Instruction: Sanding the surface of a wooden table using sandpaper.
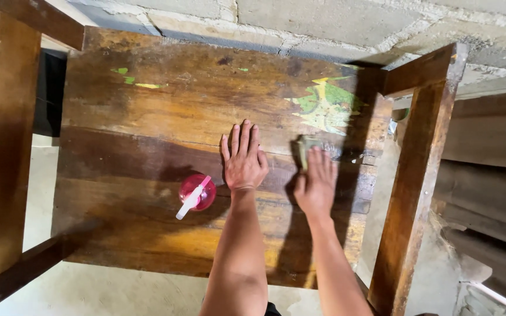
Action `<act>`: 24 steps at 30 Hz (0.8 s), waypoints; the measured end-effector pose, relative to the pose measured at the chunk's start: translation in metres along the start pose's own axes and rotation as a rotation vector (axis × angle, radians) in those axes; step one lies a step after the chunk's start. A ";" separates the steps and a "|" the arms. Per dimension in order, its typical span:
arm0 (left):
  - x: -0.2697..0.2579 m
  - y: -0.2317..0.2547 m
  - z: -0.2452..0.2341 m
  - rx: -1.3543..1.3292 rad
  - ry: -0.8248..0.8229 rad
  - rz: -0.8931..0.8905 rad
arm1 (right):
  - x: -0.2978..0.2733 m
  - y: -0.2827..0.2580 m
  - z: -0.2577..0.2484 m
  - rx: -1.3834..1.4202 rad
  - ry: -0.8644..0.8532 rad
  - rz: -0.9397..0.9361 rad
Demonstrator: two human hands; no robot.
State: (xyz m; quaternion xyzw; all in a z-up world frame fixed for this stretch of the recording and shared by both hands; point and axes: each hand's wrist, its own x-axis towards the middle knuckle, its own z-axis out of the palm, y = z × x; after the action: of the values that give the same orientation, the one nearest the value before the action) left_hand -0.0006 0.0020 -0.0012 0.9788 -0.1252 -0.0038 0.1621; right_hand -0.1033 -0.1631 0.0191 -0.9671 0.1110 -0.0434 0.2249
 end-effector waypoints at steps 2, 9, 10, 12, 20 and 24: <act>0.000 0.000 0.000 -0.004 -0.010 0.000 | -0.003 0.018 -0.004 -0.017 0.033 0.071; -0.001 -0.001 0.001 0.006 0.007 -0.001 | 0.058 0.020 0.014 0.015 0.157 0.322; 0.000 -0.001 0.002 0.012 0.011 0.001 | 0.062 0.013 0.020 0.022 0.160 0.321; -0.002 -0.001 0.003 0.012 0.022 0.003 | 0.067 -0.002 0.033 -0.149 0.166 0.151; -0.002 -0.002 0.003 -0.001 0.041 0.021 | 0.014 -0.021 0.012 0.005 0.009 -0.013; 0.000 0.001 -0.001 0.018 -0.017 0.005 | -0.016 0.020 0.001 -0.075 0.059 0.170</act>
State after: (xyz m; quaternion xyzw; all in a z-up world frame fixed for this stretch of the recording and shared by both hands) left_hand -0.0006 0.0009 0.0003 0.9798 -0.1289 -0.0104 0.1525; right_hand -0.1222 -0.1765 0.0085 -0.9602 0.2009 -0.0486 0.1881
